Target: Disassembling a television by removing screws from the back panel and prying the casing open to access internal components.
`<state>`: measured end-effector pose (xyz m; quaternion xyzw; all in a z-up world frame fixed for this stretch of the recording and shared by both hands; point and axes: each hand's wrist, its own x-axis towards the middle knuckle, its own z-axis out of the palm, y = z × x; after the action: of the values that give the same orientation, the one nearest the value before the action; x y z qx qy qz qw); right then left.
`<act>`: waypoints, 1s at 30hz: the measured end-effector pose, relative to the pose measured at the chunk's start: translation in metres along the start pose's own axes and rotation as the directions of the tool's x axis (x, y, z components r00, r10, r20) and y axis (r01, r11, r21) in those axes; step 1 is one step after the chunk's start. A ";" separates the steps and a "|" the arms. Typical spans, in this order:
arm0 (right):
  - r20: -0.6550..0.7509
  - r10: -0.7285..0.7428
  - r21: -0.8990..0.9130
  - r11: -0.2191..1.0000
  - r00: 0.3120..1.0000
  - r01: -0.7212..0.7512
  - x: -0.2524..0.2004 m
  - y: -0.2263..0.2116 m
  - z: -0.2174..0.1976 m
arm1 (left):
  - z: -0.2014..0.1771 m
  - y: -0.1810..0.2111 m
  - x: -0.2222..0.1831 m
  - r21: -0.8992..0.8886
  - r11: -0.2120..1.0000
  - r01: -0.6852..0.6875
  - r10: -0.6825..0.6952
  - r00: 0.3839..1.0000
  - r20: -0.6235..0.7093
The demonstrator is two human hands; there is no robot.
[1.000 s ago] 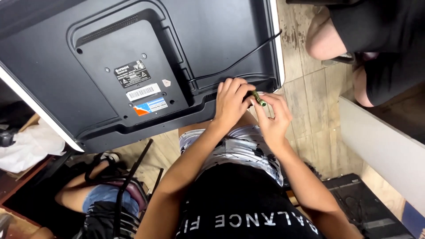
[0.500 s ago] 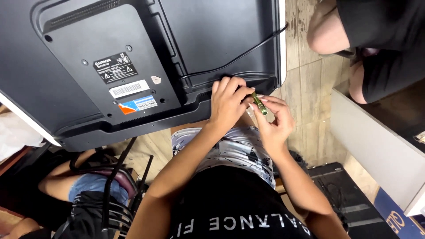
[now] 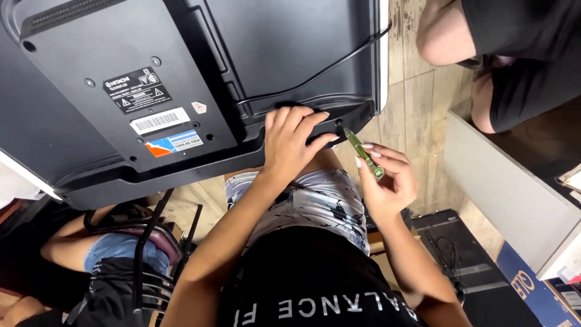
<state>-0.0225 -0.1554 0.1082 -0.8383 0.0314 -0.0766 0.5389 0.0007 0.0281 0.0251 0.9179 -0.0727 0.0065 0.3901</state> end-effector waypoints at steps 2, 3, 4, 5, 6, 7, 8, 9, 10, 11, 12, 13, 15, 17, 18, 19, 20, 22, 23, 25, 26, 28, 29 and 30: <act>0.002 -0.003 0.019 1.000 1.000 0.003 -0.002 0.003 0.001 | -0.003 0.003 0.002 -0.022 1.000 0.010 -0.010 1.000 0.004; 0.002 -0.007 0.038 0.999 1.000 0.007 -0.003 0.004 0.002 | -0.005 0.005 0.004 -0.044 0.999 0.018 -0.018 1.000 0.008; -0.002 -0.008 0.038 0.999 1.000 0.008 -0.004 0.005 0.003 | -0.005 0.004 0.005 -0.045 0.999 0.015 -0.014 1.000 0.008; -0.004 -0.008 0.041 0.999 1.000 0.009 -0.005 0.006 0.003 | -0.005 0.003 0.005 -0.058 0.998 0.005 -0.004 1.000 0.022; -0.005 -0.008 0.043 0.999 1.000 0.008 -0.006 0.007 0.003 | -0.004 0.003 0.006 -0.072 0.997 -0.002 0.004 0.999 0.035; -0.006 -0.009 0.043 0.999 1.000 0.009 -0.006 0.007 0.003 | -0.004 0.004 0.009 -0.073 0.997 -0.003 0.006 0.999 0.035; -0.006 -0.009 0.048 0.999 1.000 0.009 -0.007 0.006 0.002 | -0.004 0.005 0.010 -0.099 0.995 -0.014 0.019 0.999 0.043; -0.006 -0.008 0.054 0.999 1.000 0.008 -0.007 0.005 0.002 | -0.004 0.006 0.012 -0.126 0.992 -0.025 0.032 0.998 0.051; -0.007 -0.003 0.054 0.999 1.000 0.004 -0.008 0.005 0.002 | -0.002 0.006 0.011 -0.126 0.992 -0.024 0.032 0.998 0.056; -0.006 -0.007 0.058 0.998 1.000 0.007 -0.009 0.005 0.001 | 0.000 0.005 0.010 -0.124 0.992 -0.029 0.036 0.998 0.058; -0.007 -0.018 0.063 0.998 1.000 0.019 -0.007 0.007 0.002 | 0.003 0.003 0.012 -0.121 0.992 -0.039 0.046 0.998 0.054; -0.011 -0.021 0.062 0.998 1.000 0.022 -0.007 0.005 0.001 | 0.002 0.003 0.012 -0.121 0.992 -0.044 0.051 0.997 0.052; -0.025 -0.001 0.060 0.998 1.000 0.002 -0.007 0.002 0.000 | 0.002 0.003 0.012 -0.132 0.990 -0.057 0.063 0.997 0.043; -0.019 0.012 0.065 0.998 1.000 -0.011 -0.008 -0.001 -0.003 | -0.003 0.007 0.015 -0.161 0.985 -0.060 0.066 0.997 0.031; -0.015 0.016 0.069 0.997 1.000 -0.015 -0.007 -0.003 -0.004 | -0.006 0.008 0.019 -0.191 0.979 -0.071 0.074 0.997 0.012; -0.018 0.015 0.071 0.997 1.000 -0.013 -0.009 -0.004 -0.005 | -0.003 0.008 0.015 -0.190 0.979 -0.074 0.078 0.997 0.012; -0.025 0.015 0.080 0.997 1.000 -0.013 -0.008 -0.004 -0.003 | 0.000 0.006 0.014 -0.169 0.982 -0.081 0.083 0.996 0.008; -0.033 0.007 0.097 0.995 0.999 -0.004 -0.007 -0.003 -0.004 | 0.002 0.004 0.012 -0.141 0.986 -0.094 0.094 0.996 -0.003; -0.035 0.003 0.094 0.996 0.999 0.001 -0.007 -0.003 -0.005 | 0.001 0.004 0.012 -0.160 0.983 -0.086 0.086 0.996 -0.009; -0.052 -0.016 0.102 0.995 0.999 0.021 -0.008 -0.009 -0.007 | -0.009 0.005 0.012 -0.167 0.981 -0.099 0.096 0.995 -0.022; -0.064 0.045 0.092 0.995 0.997 -0.039 -0.005 -0.010 -0.007 | -0.016 0.006 0.015 -0.192 0.978 -0.083 0.079 0.997 -0.028; -0.069 0.070 0.109 0.992 0.995 -0.062 0.005 -0.012 -0.005 | -0.028 -0.001 0.015 -0.189 0.978 -0.086 0.074 0.995 -0.070; -0.059 0.134 0.125 0.984 0.989 -0.126 0.010 -0.013 -0.003 | -0.030 -0.009 0.011 -0.181 0.982 -0.050 0.034 0.995 -0.089; -0.039 0.209 0.133 0.970 0.977 -0.202 0.010 -0.016 -0.005 | -0.033 -0.013 0.000 -0.181 0.984 -0.001 -0.018 0.995 -0.101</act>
<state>-0.0135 -0.1544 0.1259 -0.7918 0.1270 -0.0443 0.5958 0.0038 0.0610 0.0386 0.8775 -0.0489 0.0454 0.4749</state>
